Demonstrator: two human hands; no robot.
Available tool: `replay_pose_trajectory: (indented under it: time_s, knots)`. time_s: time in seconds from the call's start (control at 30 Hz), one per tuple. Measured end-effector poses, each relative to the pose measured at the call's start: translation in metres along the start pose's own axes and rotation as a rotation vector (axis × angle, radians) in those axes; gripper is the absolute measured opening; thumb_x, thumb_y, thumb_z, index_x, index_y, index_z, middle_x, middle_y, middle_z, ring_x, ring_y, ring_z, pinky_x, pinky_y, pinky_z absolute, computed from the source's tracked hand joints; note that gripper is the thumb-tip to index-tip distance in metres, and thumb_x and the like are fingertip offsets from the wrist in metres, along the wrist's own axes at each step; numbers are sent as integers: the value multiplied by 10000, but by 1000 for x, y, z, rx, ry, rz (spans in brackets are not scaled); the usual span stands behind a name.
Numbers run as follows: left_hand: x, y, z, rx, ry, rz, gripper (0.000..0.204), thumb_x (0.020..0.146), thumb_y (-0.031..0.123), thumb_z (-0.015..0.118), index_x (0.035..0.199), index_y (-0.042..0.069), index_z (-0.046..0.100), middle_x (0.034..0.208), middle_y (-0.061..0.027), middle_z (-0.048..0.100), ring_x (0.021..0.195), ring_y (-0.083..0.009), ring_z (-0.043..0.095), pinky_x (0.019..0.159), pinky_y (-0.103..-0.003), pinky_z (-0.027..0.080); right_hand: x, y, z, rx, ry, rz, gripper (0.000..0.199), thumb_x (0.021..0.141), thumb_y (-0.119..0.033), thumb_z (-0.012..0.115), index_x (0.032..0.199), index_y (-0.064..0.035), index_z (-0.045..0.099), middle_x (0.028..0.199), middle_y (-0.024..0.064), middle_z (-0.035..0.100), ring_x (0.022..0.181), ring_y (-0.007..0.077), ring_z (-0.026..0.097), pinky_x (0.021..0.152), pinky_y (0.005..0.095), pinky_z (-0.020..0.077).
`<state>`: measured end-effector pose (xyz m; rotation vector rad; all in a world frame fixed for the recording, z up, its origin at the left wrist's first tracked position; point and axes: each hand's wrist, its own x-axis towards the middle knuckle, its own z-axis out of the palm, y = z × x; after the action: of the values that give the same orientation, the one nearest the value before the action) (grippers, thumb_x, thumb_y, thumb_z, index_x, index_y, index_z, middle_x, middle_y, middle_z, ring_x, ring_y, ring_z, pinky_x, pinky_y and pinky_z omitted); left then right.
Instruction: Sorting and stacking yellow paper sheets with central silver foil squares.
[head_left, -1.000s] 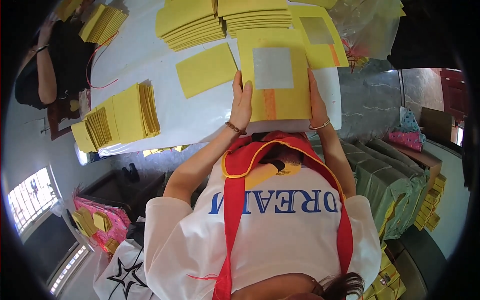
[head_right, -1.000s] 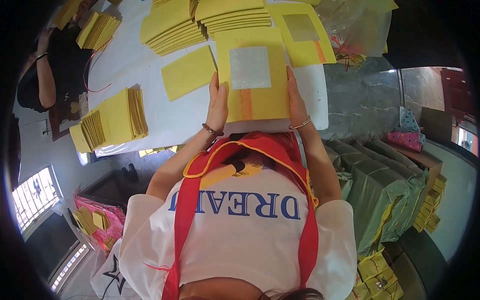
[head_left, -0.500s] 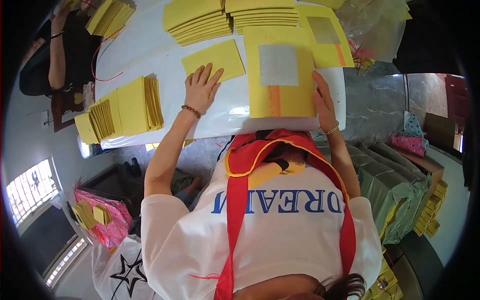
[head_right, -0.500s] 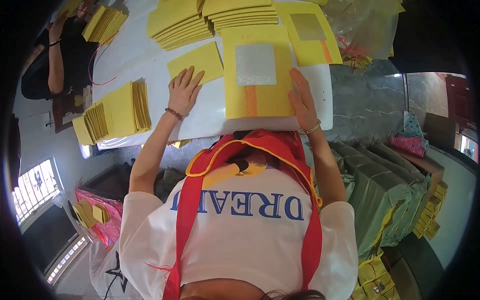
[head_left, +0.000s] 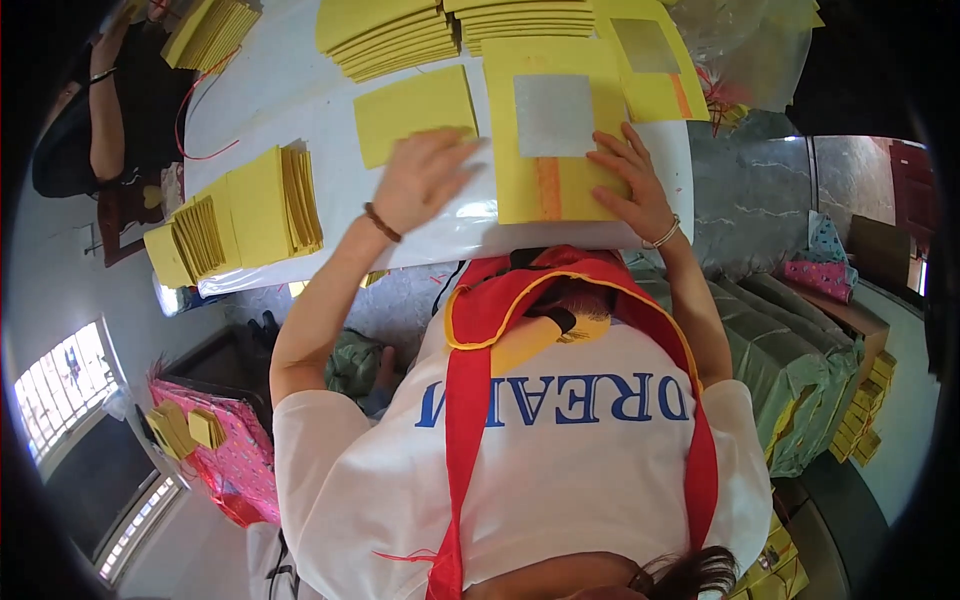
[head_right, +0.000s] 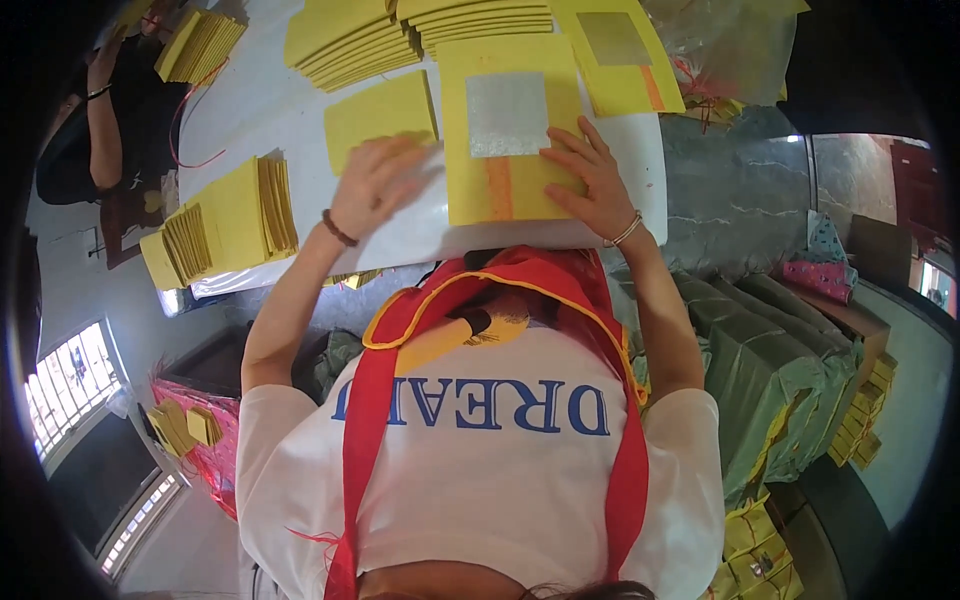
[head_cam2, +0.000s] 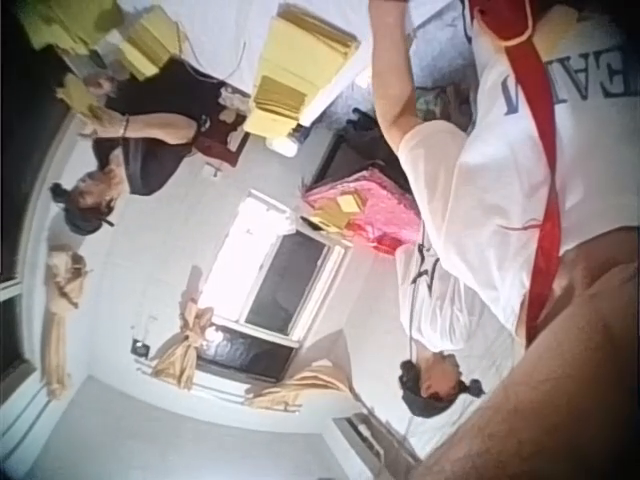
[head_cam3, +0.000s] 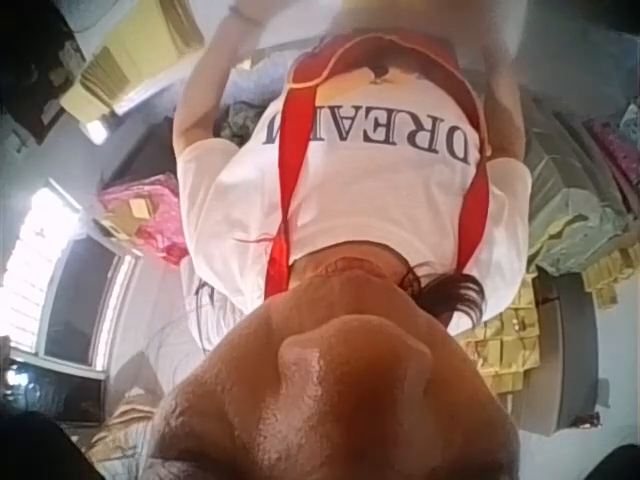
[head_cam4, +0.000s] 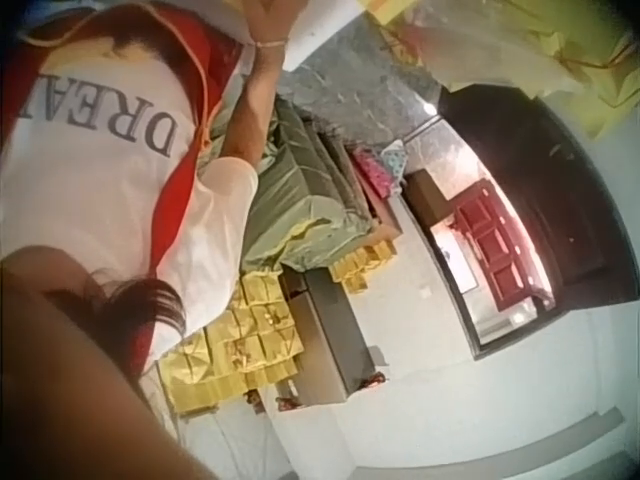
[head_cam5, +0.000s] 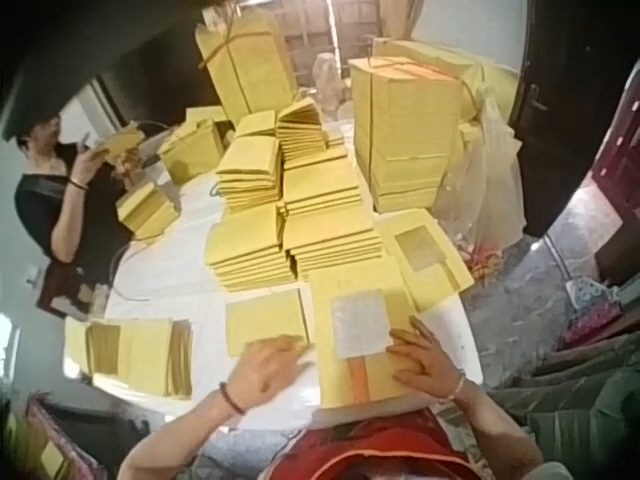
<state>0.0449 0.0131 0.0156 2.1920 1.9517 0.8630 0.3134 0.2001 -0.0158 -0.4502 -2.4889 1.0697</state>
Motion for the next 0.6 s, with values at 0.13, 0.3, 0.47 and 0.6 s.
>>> replay_pose_trajectory:
  time_s: [0.13, 0.3, 0.47, 0.6]
  knots:
    - [16, 53, 18, -99, -180, 162, 400, 723, 194, 672, 1097, 91, 574, 1015, -95, 546, 955, -278, 506, 805, -367, 396, 1, 1, 0, 58, -1, 30, 380, 747, -175, 664, 1116, -115, 598, 1298, 57, 490, 1319, 350, 247, 1065, 434, 222]
    - [24, 52, 22, -169, -202, 200, 244, 739, 121, 653, 967, 52, 601, 886, -92, 542, 853, -263, 531, 726, -335, 433, 2, 12, 3, 194, 33, 30, 247, 843, -205, 561, 1040, -75, 635, 1278, 78, 505, 1320, 326, 249, 1077, 409, 193]
    - [29, 42, 24, -395, -197, 32, 102, 792, 96, 625, 870, 31, 622, 769, -106, 569, 716, -262, 550, 622, -331, 451, 1, 13, 6, 593, 85, 208, 447, 949, -345, 326, 982, -19, 630, 1280, 102, 498, 1313, 260, 270, 1074, 360, 196]
    - [34, 41, 20, -443, -246, -122, 103, 819, 122, 626, 861, 29, 631, 700, -115, 571, 596, -232, 536, 538, -316, 427, 2, 12, 6, 598, 97, 237, 531, 961, -391, 251, 934, -8, 617, 1274, 131, 500, 1299, 233, 299, 1060, 340, 221]
